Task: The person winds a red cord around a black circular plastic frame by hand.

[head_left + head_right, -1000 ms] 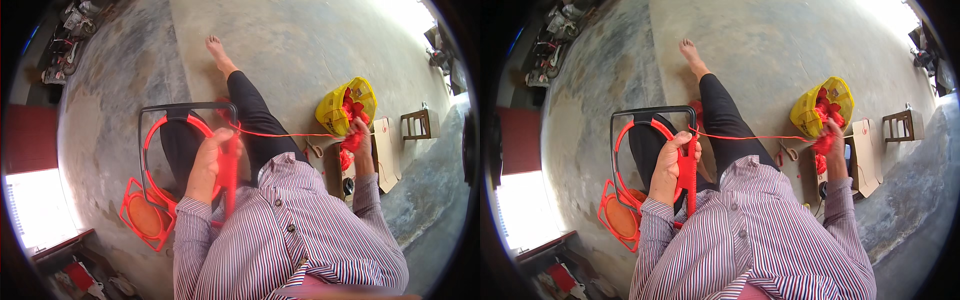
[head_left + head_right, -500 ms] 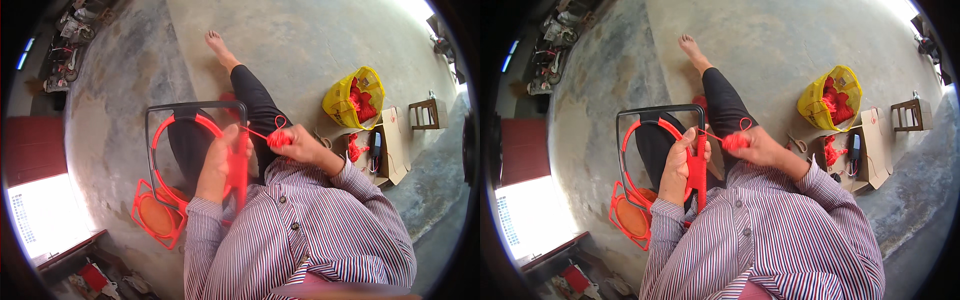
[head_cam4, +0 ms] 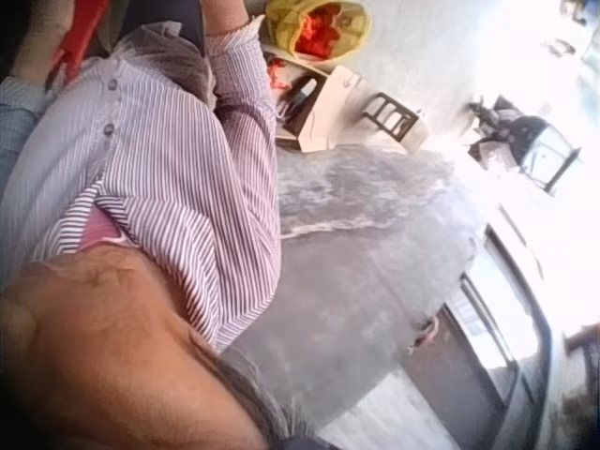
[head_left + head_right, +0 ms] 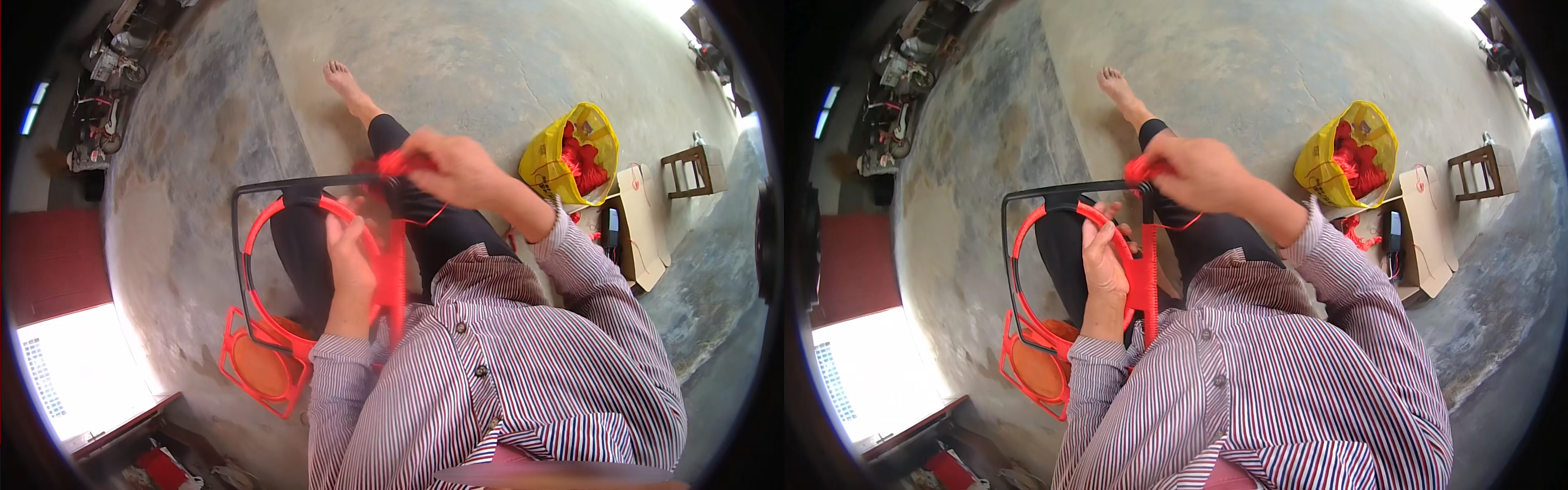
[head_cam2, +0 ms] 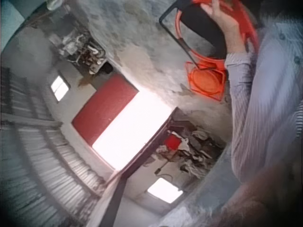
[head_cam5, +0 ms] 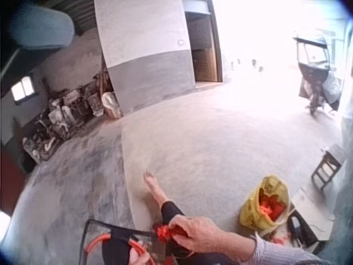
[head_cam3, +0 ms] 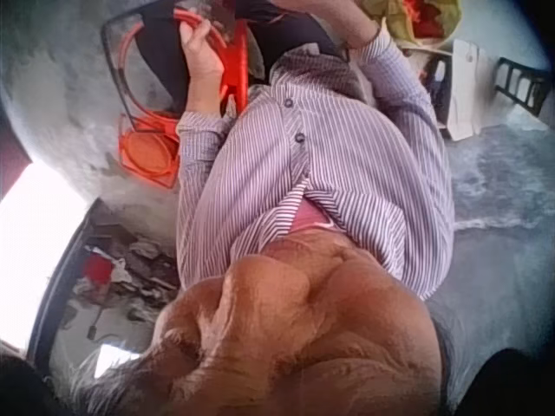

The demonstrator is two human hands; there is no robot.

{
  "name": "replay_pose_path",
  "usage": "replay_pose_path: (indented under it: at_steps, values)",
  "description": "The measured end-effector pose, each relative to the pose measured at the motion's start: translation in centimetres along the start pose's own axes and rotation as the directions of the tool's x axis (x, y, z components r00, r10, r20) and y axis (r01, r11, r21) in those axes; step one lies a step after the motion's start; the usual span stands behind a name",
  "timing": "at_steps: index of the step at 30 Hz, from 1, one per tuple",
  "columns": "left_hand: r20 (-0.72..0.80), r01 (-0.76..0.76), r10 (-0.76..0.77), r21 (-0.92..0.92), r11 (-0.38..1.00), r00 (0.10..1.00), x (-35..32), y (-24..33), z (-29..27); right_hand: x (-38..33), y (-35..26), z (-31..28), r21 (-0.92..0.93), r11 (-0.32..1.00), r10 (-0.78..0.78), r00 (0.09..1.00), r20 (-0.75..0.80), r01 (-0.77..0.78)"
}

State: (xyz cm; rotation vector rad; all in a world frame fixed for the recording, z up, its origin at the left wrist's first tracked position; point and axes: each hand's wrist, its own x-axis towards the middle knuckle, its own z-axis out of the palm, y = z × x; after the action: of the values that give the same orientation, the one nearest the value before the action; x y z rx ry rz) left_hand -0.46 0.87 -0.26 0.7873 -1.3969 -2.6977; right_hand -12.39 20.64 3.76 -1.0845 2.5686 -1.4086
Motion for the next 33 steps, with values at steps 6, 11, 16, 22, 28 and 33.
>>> replay_pose_path:
  at_steps: [6,11,16,22,28,33]
  values:
    - [0.099,-0.028,0.042,-0.133,0.991,0.994,0.4,-0.5,-0.6,1.7,0.4,4.9,-0.269,0.887,-0.369,0.926,0.077,0.375]
    - [0.317,0.151,-0.077,-0.216,0.965,0.945,1.2,-0.3,-1.8,-1.8,2.3,3.0,0.224,0.965,0.203,0.931,-0.303,-0.137]
    - [0.286,0.238,-0.165,-0.244,0.94,0.944,1.8,-0.8,-2.0,-3.9,2.4,4.7,0.187,0.96,0.18,0.972,0.151,-0.207]
    - [0.203,0.31,-0.276,-0.158,0.938,0.939,1.5,-1.0,-1.9,-7.5,4.6,-0.3,0.973,0.221,0.428,0.903,-0.029,-0.073]
    - [0.309,0.302,-0.279,-0.028,0.953,0.909,0.7,0.2,-0.7,-13.2,4.3,-14.1,0.965,0.091,0.513,0.819,-0.256,0.245]
    - [0.247,0.348,-0.352,0.06,0.936,0.903,0.4,0.4,0.1,-13.0,7.1,-10.8,0.872,0.489,0.679,0.643,-0.354,-0.036]
